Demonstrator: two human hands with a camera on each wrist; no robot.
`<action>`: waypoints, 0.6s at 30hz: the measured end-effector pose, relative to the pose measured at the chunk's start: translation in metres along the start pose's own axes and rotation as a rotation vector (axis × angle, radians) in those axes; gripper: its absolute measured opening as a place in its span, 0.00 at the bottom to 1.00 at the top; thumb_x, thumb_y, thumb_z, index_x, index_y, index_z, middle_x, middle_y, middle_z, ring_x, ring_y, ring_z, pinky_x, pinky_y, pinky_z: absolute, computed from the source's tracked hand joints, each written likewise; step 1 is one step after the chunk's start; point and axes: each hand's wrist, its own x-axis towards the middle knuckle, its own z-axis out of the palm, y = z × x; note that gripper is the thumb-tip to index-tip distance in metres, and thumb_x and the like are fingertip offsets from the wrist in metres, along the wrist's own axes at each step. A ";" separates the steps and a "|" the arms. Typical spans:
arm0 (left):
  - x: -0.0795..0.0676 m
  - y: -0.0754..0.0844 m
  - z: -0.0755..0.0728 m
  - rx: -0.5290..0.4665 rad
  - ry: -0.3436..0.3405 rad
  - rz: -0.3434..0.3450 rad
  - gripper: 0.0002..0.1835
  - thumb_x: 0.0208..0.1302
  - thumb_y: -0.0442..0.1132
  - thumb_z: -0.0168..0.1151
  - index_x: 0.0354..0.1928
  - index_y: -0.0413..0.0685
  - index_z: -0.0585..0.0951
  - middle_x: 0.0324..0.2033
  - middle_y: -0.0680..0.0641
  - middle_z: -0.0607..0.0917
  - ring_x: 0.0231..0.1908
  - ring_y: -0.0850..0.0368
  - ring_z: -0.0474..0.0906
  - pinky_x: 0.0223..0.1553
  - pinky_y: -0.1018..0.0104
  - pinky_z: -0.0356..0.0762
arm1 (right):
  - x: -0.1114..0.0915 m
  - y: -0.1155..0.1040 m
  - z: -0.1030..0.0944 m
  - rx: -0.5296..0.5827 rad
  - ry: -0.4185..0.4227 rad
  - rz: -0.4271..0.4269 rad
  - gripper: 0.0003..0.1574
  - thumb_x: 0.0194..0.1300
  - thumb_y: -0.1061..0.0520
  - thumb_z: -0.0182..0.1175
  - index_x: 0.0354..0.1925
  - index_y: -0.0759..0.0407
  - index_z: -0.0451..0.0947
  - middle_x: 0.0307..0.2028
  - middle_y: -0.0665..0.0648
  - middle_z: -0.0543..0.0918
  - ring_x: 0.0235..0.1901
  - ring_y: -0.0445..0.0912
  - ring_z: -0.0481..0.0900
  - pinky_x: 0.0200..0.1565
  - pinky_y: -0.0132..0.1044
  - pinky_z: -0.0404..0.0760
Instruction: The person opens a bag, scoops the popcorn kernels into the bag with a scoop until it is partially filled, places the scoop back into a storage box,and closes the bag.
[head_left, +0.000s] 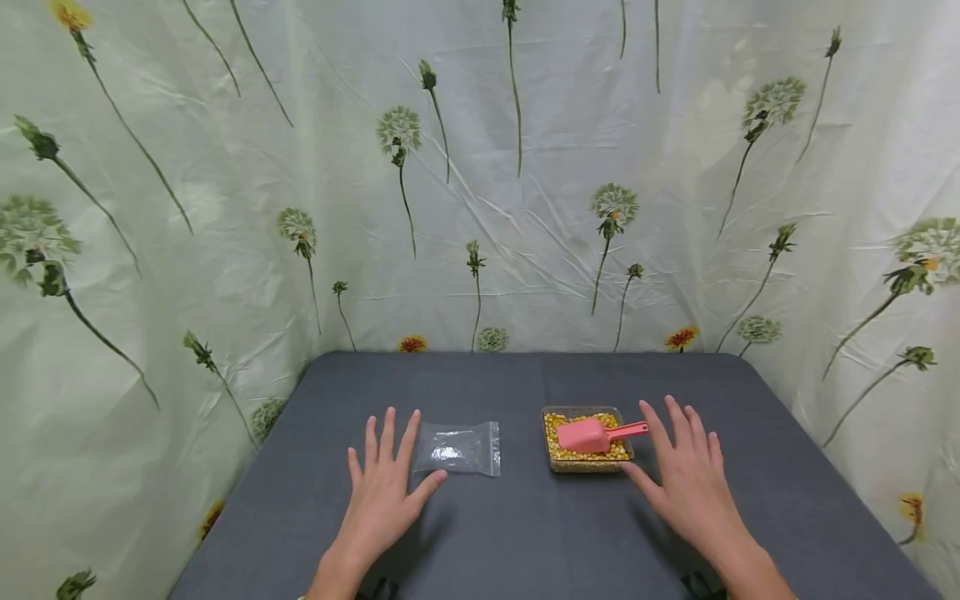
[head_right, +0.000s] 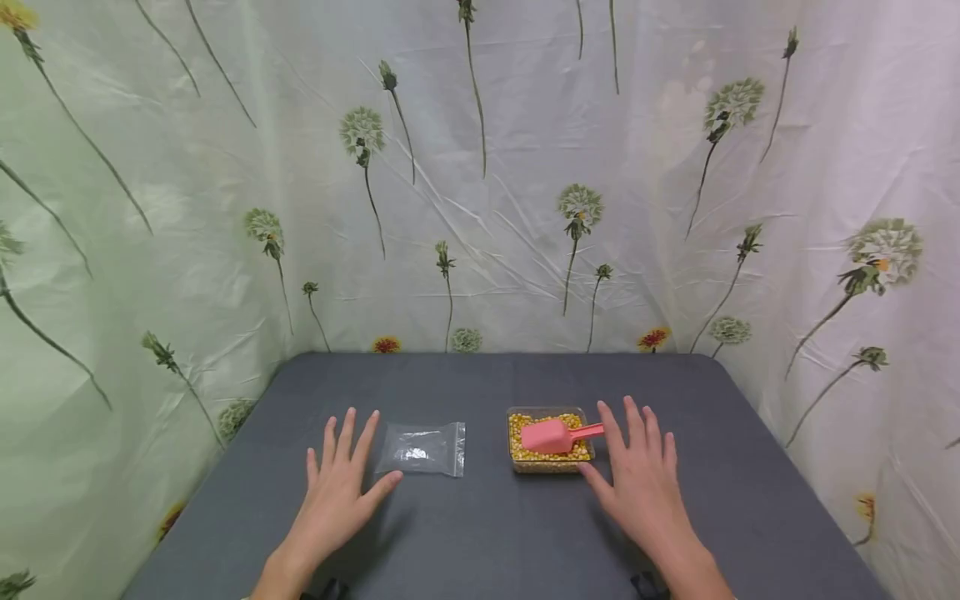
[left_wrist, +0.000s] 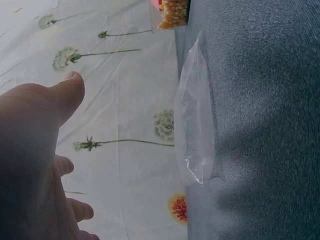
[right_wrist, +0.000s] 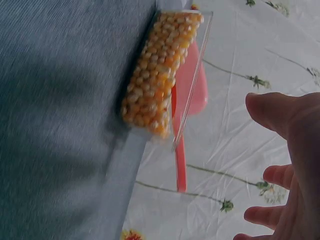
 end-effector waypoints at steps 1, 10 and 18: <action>0.001 0.000 0.000 -0.004 -0.001 0.004 0.51 0.63 0.73 0.55 0.81 0.66 0.47 0.80 0.44 0.41 0.77 0.37 0.31 0.61 0.21 0.41 | 0.001 -0.002 0.000 0.000 -0.005 -0.001 0.65 0.54 0.41 0.76 0.79 0.50 0.51 0.74 0.72 0.53 0.71 0.71 0.50 0.57 0.77 0.53; 0.005 0.004 0.000 -0.071 0.030 0.035 0.50 0.64 0.73 0.55 0.81 0.66 0.47 0.79 0.42 0.47 0.76 0.36 0.38 0.62 0.24 0.48 | 0.006 -0.026 0.007 0.037 -0.043 -0.042 0.61 0.56 0.41 0.75 0.79 0.46 0.53 0.74 0.69 0.54 0.72 0.69 0.50 0.59 0.76 0.55; 0.009 0.011 -0.001 -0.122 0.044 0.058 0.49 0.64 0.65 0.63 0.80 0.61 0.52 0.78 0.41 0.53 0.76 0.36 0.42 0.63 0.26 0.52 | 0.016 -0.049 0.012 0.116 -0.053 -0.084 0.57 0.58 0.42 0.74 0.78 0.45 0.56 0.74 0.67 0.56 0.72 0.68 0.52 0.61 0.74 0.55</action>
